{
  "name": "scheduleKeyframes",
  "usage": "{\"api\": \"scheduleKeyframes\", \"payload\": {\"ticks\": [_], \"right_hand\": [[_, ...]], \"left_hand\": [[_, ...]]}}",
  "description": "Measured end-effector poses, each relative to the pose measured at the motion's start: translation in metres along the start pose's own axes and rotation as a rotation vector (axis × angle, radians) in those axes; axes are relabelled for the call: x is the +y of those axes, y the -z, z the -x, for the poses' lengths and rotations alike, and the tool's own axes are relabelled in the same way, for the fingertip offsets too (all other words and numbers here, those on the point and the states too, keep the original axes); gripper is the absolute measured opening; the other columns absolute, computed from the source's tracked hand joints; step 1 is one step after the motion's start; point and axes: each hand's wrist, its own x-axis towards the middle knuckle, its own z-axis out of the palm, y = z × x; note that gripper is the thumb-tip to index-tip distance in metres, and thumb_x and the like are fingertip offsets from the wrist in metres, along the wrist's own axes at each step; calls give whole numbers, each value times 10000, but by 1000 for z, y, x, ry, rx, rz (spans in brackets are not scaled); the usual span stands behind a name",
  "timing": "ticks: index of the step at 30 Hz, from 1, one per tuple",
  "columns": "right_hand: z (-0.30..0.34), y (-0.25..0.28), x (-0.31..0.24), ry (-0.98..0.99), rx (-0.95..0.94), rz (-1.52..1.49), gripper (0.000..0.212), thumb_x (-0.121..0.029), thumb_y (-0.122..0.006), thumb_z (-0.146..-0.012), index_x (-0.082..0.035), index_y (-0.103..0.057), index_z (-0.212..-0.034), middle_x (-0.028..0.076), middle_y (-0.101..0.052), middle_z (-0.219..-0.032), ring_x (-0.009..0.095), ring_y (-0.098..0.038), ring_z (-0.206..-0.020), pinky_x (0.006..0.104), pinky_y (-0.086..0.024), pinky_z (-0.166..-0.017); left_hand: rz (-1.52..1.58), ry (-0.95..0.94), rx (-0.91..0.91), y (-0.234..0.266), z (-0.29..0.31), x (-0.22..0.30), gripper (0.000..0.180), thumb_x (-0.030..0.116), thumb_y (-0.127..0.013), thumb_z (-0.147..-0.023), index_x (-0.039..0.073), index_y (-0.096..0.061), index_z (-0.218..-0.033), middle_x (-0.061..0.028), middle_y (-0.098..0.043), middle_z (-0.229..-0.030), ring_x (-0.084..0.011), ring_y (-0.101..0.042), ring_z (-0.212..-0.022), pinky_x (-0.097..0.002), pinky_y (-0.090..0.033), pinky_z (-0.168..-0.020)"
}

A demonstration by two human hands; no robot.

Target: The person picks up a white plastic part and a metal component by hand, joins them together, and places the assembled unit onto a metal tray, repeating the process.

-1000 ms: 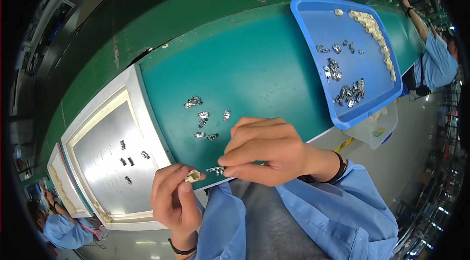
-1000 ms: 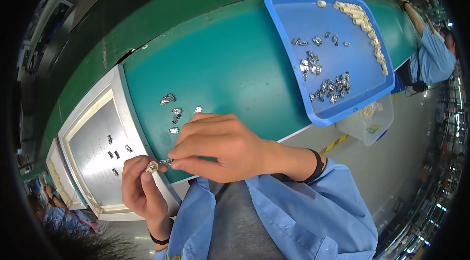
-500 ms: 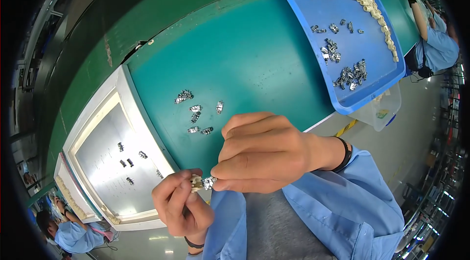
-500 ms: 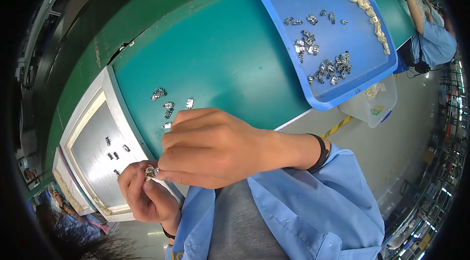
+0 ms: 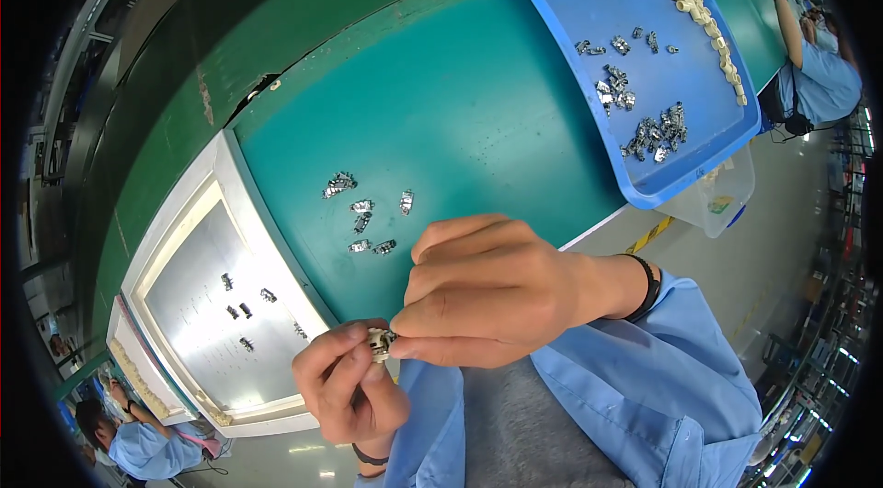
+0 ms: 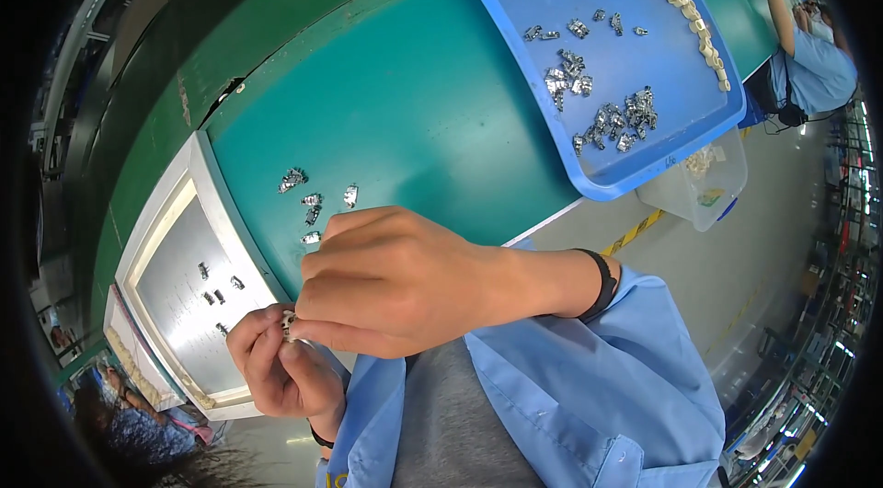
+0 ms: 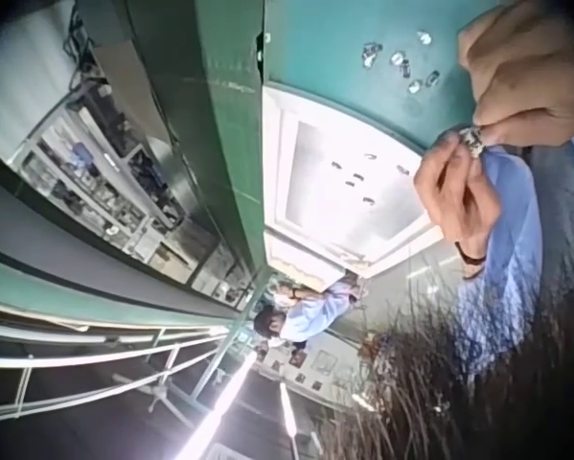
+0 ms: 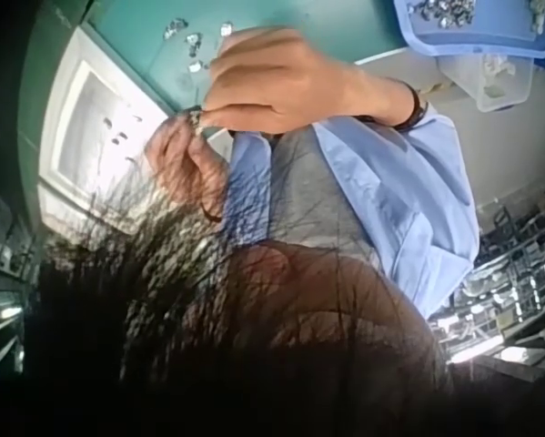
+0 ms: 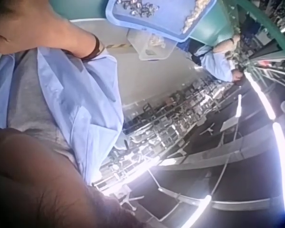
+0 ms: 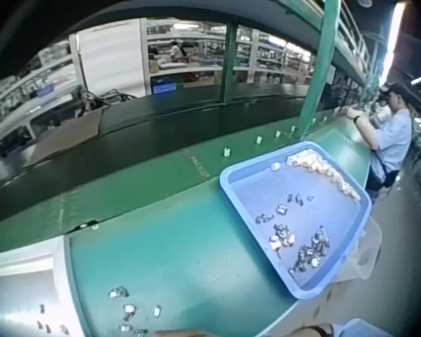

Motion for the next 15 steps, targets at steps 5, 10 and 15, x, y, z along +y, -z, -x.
{"api": "scheduleKeyframes", "payload": {"ticks": [5,10,15], "right_hand": [[4,-10,2,140,30,241,229,-127,-838,-817,24,-727,-948,50,-616,-758,182,-561,-574,328,-484,-584],[13,-12,11,138,-43,435,343,-199,-820,-837,25,-723,-1078,56,-636,-854,182,-585,-650,337,-501,-667],[12,5,26,-253,-272,557,458,-226,-795,-853,-19,-674,-1244,97,-664,-1106,223,-640,-972,388,-505,-869]], "left_hand": [[106,131,-1,-7,-4,-7,224,-76,-651,-921,-42,-670,-1141,-249,-655,-1127,-299,-705,-893,-362,-608,-802],[68,317,-81,-6,-22,-5,258,-74,-710,-878,-35,-676,-1131,-219,-693,-1122,-276,-698,-944,-356,-567,-866],[-80,348,-300,0,-67,-50,238,-62,-743,-848,-9,-678,-1071,-123,-716,-1091,-224,-664,-980,-331,-524,-888]]}}
